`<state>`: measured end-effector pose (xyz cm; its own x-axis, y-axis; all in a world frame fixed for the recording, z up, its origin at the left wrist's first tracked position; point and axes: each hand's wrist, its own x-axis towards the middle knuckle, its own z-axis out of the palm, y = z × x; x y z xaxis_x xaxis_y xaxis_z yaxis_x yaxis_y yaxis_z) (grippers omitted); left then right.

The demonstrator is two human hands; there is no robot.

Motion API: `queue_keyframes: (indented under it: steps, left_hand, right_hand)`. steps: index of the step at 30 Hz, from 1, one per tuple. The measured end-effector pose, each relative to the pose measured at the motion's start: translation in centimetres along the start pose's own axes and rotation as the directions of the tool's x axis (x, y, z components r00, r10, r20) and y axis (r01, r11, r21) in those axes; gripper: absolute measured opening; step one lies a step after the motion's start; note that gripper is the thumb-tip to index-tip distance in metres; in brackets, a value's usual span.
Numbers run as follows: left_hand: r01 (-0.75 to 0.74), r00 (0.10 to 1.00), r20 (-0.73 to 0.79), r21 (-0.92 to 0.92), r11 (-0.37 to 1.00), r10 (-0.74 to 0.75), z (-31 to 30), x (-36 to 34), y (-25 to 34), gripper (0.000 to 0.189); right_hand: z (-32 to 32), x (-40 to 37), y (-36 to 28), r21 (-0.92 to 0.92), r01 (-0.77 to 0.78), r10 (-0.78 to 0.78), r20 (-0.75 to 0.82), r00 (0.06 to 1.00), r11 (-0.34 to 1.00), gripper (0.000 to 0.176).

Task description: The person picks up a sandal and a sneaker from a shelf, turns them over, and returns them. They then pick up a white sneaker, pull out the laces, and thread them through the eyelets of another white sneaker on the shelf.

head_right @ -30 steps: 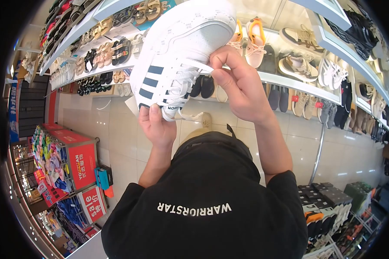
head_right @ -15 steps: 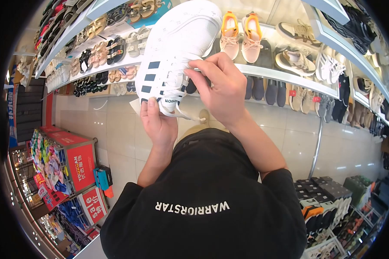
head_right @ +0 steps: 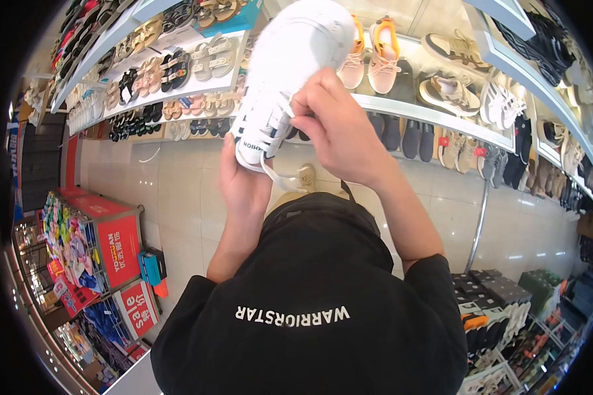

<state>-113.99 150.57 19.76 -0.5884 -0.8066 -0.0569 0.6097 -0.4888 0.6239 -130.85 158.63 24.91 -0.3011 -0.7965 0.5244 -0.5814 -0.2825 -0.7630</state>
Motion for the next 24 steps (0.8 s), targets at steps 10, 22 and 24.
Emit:
queue_keyframes:
  steps: [10, 22, 24]
  left_hand:
    - [-0.016, 0.999, 0.04, 0.032, 0.999, 0.014, 0.4, 0.1, -1.8, 0.046]
    - [-0.26, 0.965, 0.029, 0.231, 0.938, 0.26, 0.5, -0.2, -3.2, 0.018]
    - [-0.276, 0.96, 0.036, 0.253, 0.927, 0.276, 0.2, -0.1, -3.1, 0.019]
  right_hand:
    - [-0.8, -1.5, -0.8, -0.137, -0.145, 0.103, -0.272, 0.957, 0.98, 0.012]
    - [1.4, -1.1, 0.9, 0.021, -0.275, 0.27, -0.279, 0.922, 0.961, 0.01]
    - [1.1, -1.0, 1.0, 0.028, -0.259, 0.258, -0.236, 0.937, 0.966, 0.01]
